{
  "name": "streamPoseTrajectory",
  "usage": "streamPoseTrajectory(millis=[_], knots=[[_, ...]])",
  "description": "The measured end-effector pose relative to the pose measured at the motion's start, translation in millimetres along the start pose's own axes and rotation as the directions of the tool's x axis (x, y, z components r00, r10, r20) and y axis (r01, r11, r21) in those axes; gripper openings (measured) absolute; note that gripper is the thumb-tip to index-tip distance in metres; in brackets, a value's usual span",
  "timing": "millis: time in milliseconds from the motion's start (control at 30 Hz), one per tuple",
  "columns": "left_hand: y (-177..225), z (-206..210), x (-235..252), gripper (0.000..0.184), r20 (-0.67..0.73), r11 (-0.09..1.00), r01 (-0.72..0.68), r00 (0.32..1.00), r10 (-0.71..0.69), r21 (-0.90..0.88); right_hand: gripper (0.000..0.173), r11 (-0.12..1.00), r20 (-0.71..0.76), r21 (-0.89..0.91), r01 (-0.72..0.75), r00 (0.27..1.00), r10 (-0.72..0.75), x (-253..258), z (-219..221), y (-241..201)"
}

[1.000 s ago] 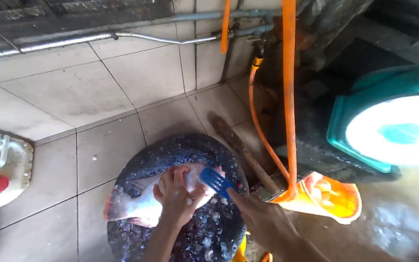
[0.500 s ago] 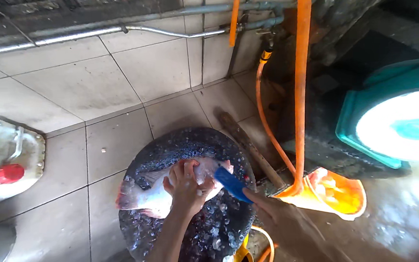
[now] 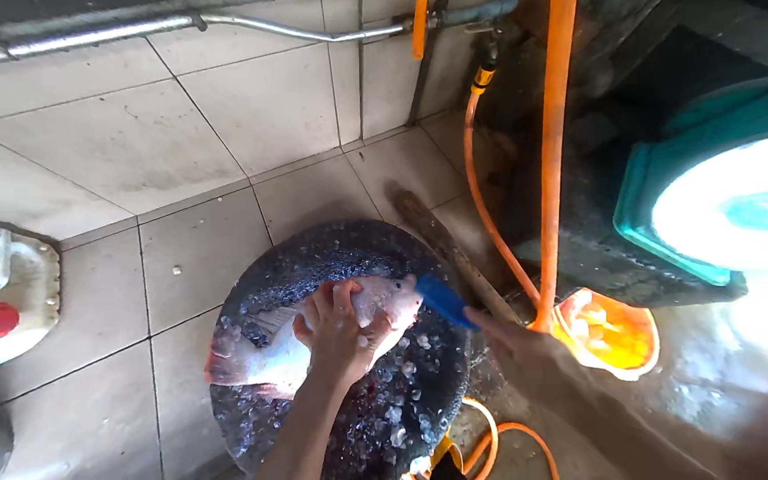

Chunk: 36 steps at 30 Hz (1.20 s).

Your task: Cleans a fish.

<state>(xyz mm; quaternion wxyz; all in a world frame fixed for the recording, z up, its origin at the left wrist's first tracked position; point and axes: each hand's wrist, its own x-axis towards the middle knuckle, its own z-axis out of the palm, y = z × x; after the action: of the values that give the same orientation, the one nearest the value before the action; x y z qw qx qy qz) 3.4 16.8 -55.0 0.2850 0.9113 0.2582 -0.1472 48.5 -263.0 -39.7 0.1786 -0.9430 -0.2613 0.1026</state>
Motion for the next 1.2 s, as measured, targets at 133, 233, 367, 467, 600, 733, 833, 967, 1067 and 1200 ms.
streamPoseTrajectory(millis=[133, 233, 367, 467, 600, 733, 833, 967, 1067, 1200], knots=[[-2, 1, 0, 0.078, -0.019, 1.000, -0.009, 1.000, 0.009, 0.006, 0.040, 0.997, -0.083, -0.019, 0.072, 0.994, -0.073, 0, 2, -10], [0, 1, -1, 0.078, -0.020, 1.000, 0.007, 1.000, -0.007, 0.005, 0.039, 0.998, 0.003, -0.027, -0.065, 0.998, 0.066, 6, -5, 1], [-1, 2, -1, 0.078, -0.035, 1.000, -0.004, 0.999, 0.004, -0.003, 0.037, 0.993, -0.151, -0.043, 0.106, 0.982, -0.111, 20, -3, -34], [0, 2, -3, 0.080, -0.017, 1.000, 0.003, 1.000, -0.003, 0.009, 0.040, 0.991, -0.031, -0.106, 0.078, 0.996, -0.082, 1, 9, -31], [2, -2, -2, 0.077, 0.002, 1.000, 0.010, 1.000, -0.010, -0.014, 0.039, 0.988, -0.209, -0.135, 0.078, 0.972, -0.105, -13, -5, -9], [4, -7, -4, 0.077, 0.030, 1.000, 0.020, 0.999, -0.021, 0.014, 0.040, 0.999, -0.030, -0.043, 0.018, 0.999, -0.019, 4, -2, -11], [5, -7, -4, 0.080, 0.025, 1.000, 0.022, 0.999, -0.022, 0.016, 0.040, 0.996, -0.074, -0.088, 0.004, 0.997, -0.010, 11, -15, 7], [4, -2, -8, 0.078, -0.006, 0.999, 0.039, 0.999, -0.039, -0.001, 0.039, 0.997, 0.025, -0.030, 0.075, 0.997, -0.074, 20, -12, 6], [4, 0, -9, 0.081, -0.030, 0.999, 0.046, 0.999, -0.046, -0.012, 0.041, 0.996, 0.060, -0.071, 0.050, 0.997, -0.046, 46, -32, 26], [3, 2, -12, 0.081, -0.011, 0.998, 0.061, 0.998, -0.061, -0.014, 0.047, 0.991, 0.365, -0.061, 0.118, 0.927, -0.088, 57, -36, 29]])
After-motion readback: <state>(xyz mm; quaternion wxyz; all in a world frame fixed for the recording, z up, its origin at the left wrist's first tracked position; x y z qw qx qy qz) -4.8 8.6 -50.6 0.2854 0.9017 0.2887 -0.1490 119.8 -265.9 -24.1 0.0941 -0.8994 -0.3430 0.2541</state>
